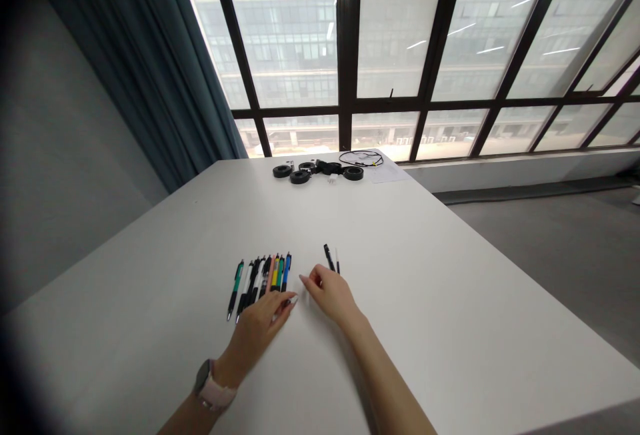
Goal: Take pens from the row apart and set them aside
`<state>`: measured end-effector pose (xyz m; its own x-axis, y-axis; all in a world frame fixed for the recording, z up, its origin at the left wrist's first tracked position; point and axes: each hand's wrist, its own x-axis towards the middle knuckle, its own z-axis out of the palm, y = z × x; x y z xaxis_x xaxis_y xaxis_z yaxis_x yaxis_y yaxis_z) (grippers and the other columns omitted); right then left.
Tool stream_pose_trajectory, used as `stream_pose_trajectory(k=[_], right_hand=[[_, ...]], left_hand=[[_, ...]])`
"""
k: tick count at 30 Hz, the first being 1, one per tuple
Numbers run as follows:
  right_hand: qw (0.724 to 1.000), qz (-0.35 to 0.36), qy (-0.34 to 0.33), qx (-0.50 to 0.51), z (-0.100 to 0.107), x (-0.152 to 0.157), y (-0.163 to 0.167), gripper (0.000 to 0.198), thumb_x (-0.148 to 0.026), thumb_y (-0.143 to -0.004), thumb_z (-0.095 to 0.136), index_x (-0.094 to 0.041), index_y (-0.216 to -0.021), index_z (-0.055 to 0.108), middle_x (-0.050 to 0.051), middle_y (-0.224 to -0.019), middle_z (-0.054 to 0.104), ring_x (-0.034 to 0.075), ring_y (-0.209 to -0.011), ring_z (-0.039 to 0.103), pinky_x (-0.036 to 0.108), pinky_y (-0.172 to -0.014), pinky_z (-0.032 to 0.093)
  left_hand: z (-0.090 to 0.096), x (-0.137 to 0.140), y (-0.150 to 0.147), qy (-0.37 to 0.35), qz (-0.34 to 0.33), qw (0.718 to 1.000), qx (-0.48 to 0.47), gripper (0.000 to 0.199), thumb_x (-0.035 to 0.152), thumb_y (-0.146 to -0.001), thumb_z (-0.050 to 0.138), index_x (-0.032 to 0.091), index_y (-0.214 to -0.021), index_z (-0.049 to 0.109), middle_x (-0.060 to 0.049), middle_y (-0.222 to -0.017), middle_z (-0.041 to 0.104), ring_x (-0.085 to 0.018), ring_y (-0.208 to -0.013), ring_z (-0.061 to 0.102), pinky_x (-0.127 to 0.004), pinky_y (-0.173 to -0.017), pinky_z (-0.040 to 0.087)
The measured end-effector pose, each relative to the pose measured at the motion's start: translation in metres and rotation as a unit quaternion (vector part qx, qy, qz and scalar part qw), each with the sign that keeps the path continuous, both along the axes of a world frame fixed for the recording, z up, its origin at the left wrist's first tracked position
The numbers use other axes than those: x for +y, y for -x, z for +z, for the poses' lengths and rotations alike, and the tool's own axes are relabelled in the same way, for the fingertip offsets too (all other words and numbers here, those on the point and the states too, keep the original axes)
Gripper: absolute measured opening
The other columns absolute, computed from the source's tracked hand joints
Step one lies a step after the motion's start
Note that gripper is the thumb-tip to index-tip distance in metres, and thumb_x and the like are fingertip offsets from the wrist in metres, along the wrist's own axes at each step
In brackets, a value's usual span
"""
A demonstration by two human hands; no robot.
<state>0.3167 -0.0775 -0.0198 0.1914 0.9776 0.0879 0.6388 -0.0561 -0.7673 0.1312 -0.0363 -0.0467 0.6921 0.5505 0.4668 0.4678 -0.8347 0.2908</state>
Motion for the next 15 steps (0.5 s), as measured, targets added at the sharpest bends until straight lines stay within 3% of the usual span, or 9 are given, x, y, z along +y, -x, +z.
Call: stream_pose_trajectory(k=[8, 15], right_hand=[[0.999, 0.038, 0.004, 0.022, -0.003, -0.003, 0.019, 0.032, -0.045, -0.091, 0.044, -0.020, -0.071, 0.050, -0.003, -0.062, 0.053, 0.011, -0.057, 0.046, 0.022, -0.052, 0.028], [0.998, 0.035, -0.060, 0.011, -0.001, -0.004, 0.017, 0.021, -0.040, -0.090, 0.046, -0.021, -0.085, 0.054, -0.001, -0.081, 0.057, 0.011, -0.062, 0.049, 0.022, -0.060, 0.036]], left_hand=[[-0.003, 0.001, 0.000, 0.011, 0.042, 0.998, -0.043, 0.023, 0.033, -0.093, 0.044, 0.020, -0.111, 0.048, 0.001, -0.073, 0.063, -0.013, -0.060, 0.062, -0.023, -0.056, 0.050], [-0.006, 0.003, 0.000, 0.021, 0.045, 0.997, -0.065, 0.033, 0.036, -0.092, 0.045, 0.020, -0.121, 0.040, 0.000, -0.076, 0.067, -0.013, -0.062, 0.065, -0.023, -0.057, 0.051]])
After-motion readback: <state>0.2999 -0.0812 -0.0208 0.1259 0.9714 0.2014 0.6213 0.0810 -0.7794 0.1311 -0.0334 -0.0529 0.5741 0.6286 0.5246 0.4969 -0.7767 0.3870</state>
